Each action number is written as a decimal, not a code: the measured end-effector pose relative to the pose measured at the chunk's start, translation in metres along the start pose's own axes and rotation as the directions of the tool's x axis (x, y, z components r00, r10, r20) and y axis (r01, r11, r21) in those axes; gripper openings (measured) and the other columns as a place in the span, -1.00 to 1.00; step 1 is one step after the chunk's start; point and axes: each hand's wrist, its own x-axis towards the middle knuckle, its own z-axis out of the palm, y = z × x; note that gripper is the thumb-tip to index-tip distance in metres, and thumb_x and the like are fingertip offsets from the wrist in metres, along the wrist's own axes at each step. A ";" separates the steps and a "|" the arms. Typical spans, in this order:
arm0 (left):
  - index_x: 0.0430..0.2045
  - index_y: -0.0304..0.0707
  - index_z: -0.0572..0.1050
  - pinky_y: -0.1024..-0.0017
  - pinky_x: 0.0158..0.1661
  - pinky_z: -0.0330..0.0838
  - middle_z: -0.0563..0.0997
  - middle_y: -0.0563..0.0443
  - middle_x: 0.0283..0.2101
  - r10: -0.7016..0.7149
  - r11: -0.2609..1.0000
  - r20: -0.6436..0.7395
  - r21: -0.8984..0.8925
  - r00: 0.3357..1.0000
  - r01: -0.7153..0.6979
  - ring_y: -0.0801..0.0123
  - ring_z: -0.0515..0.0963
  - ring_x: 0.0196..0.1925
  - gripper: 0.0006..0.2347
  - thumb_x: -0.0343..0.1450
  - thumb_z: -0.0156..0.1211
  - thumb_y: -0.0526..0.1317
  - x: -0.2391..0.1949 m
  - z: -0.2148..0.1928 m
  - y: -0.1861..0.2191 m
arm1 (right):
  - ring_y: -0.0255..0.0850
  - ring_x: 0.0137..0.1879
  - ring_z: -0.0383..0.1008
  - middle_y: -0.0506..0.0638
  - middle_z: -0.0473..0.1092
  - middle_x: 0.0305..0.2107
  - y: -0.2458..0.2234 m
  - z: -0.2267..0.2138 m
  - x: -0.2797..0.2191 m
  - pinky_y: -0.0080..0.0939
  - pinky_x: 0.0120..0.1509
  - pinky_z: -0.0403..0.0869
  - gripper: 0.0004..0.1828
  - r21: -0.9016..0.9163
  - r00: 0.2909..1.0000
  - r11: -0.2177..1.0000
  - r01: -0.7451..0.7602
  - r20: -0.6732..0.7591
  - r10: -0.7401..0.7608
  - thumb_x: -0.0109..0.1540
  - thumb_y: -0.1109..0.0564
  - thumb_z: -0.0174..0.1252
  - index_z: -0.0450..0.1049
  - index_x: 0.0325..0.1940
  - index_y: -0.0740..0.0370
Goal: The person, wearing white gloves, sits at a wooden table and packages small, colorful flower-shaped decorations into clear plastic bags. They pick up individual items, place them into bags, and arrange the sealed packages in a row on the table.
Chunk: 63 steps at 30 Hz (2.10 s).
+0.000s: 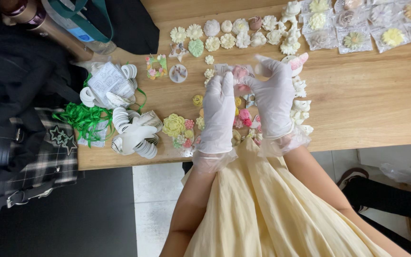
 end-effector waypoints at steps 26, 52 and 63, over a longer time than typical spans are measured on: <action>0.18 -0.42 0.34 0.22 0.11 0.49 0.54 -0.30 0.12 -0.054 0.998 0.080 0.020 0.995 0.052 0.13 0.58 0.07 -0.54 0.47 0.25 -0.11 0.019 -0.011 0.027 | -0.23 -0.11 0.58 0.06 0.55 -0.14 0.009 -0.034 0.038 -0.24 0.04 0.56 -0.62 0.557 0.763 0.603 -0.571 0.631 0.140 0.27 0.22 0.30 0.50 0.15 0.42; -0.03 -0.37 0.45 0.42 -0.03 0.58 0.64 -0.07 -0.08 -0.365 0.834 0.484 -0.211 0.796 0.511 0.44 0.64 -0.08 -0.58 0.25 0.45 -0.50 0.014 -0.017 -0.050 | -0.33 -0.03 0.57 -0.01 0.59 -0.11 0.025 -0.060 0.040 -0.34 0.13 0.53 -0.62 0.332 0.600 0.786 -0.521 0.798 0.061 0.27 0.11 0.27 0.57 0.11 0.36; 0.28 -0.36 0.32 0.48 -0.04 0.59 0.54 0.02 -0.06 -0.303 0.853 0.442 -0.269 0.844 0.447 0.45 0.61 -0.07 -0.39 0.29 0.42 -0.41 0.008 -0.011 -0.016 | -0.28 -0.16 0.61 0.03 0.62 -0.22 0.026 -0.046 0.042 -0.29 -0.07 0.57 -0.69 0.237 0.662 0.781 -0.578 0.695 0.279 0.20 0.18 0.28 0.60 -0.01 0.39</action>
